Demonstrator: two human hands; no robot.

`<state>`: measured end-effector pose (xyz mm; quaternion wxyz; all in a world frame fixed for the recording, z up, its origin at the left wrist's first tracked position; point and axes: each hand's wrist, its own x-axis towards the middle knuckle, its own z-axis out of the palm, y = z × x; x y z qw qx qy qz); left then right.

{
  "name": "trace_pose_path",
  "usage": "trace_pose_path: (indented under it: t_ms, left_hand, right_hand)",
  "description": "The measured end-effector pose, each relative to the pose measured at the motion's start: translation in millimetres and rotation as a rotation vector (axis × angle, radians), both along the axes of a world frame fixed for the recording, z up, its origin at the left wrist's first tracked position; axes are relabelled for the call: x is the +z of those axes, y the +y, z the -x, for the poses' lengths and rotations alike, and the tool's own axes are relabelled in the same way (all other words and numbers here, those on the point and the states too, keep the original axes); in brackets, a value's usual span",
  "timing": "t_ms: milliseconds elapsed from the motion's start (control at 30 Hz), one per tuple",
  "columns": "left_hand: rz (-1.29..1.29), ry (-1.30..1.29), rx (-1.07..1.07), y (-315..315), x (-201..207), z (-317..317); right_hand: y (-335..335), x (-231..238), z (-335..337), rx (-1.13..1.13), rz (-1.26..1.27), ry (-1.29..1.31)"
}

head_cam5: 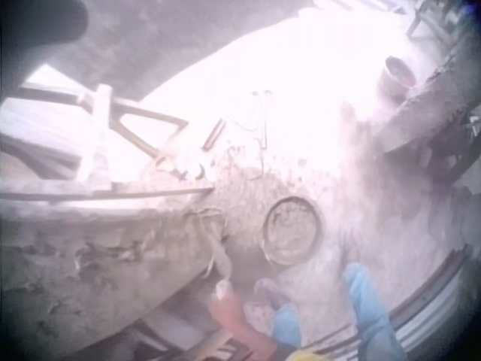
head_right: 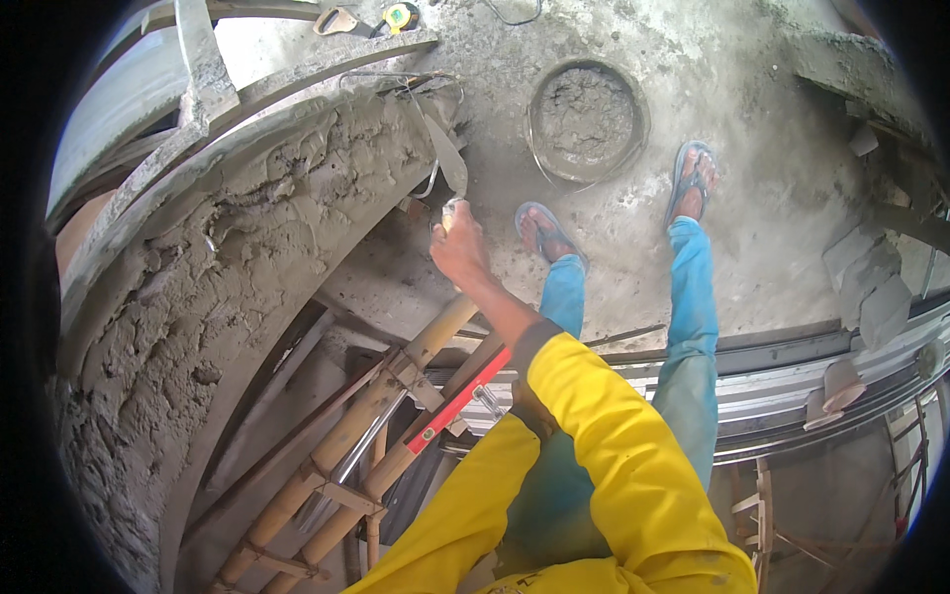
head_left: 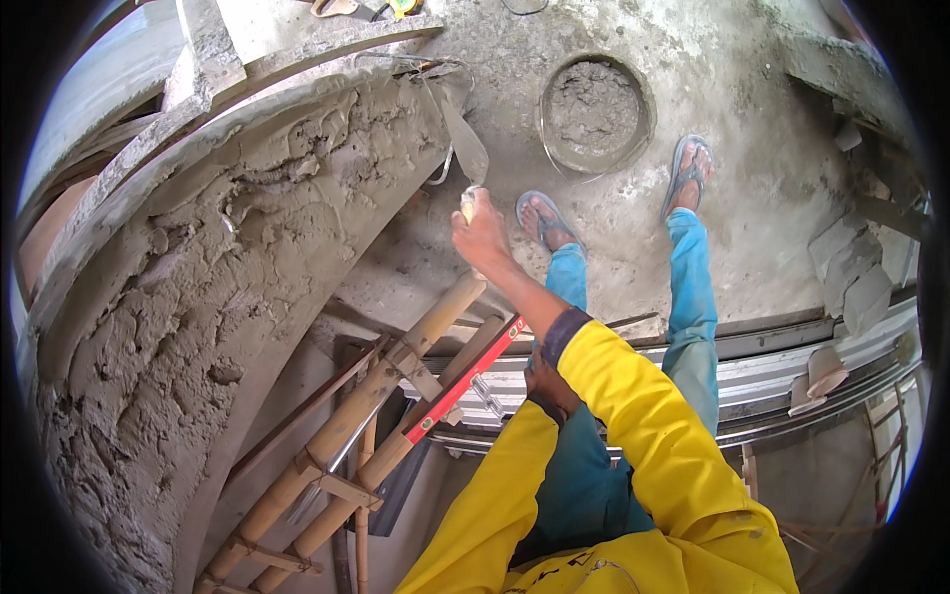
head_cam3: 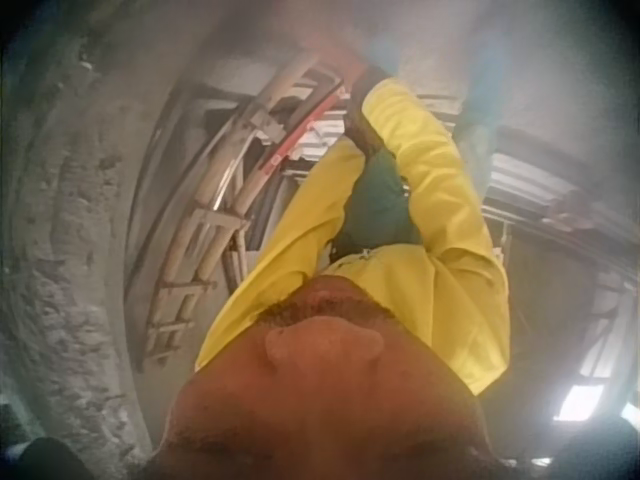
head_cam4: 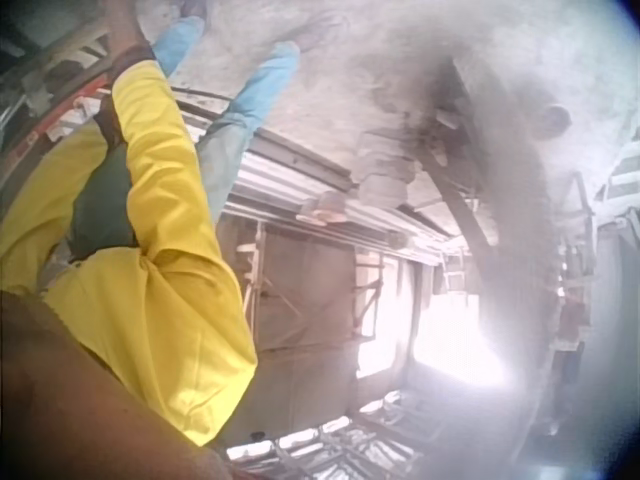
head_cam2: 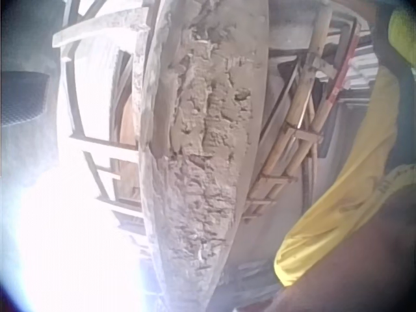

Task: The person scoops cement from a metal bowl using a trowel and applies it to a curved concrete surface, smoothing it repeatedly. The person works along the edge of the structure, adding and leveling the cement in small sections.

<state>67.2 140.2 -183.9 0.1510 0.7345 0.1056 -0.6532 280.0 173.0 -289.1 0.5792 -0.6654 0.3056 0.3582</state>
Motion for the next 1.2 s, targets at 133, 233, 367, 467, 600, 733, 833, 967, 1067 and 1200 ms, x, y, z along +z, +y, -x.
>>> trace_pose_path:
  t_ms: [133,233,367,467,600,733,833,967,1067,1200]
  left_hand:
    - [0.014,-0.028,-0.056,4,-11,19]
    - [0.014,-0.036,-0.059,6,-12,24]
    - [0.009,-0.046,-0.062,6,-10,23]
    - [0.016,-0.056,-0.074,9,-10,23]
    - [0.017,-0.061,-0.084,12,-17,30]
    - [0.024,-0.073,-0.115,11,-21,29]
    - [0.022,-0.082,-0.131,12,-25,30]
    - [0.018,-0.107,-0.164,10,-27,31]
    - [-0.031,-0.170,-0.275,5,-20,32]
    - [-0.132,-0.273,-0.299,-5,2,12]
  right_hand:
    - [17,-3,-14,-0.103,-0.090,0.086]
    - [13,10,-31,-0.175,-0.164,0.165]
    - [8,16,-49,-0.167,-0.187,0.181]
    - [12,18,-49,-0.121,-0.166,0.176]
    - [12,41,-43,-0.082,-0.246,0.257]
    - [22,38,-7,0.030,-0.053,-0.062]
    - [10,49,3,0.089,-0.033,-0.129]
    - [-9,53,14,0.122,-0.092,-0.130]
    - [-26,52,20,0.165,-0.126,-0.154]
    - [-83,46,9,0.200,-0.470,-0.018]
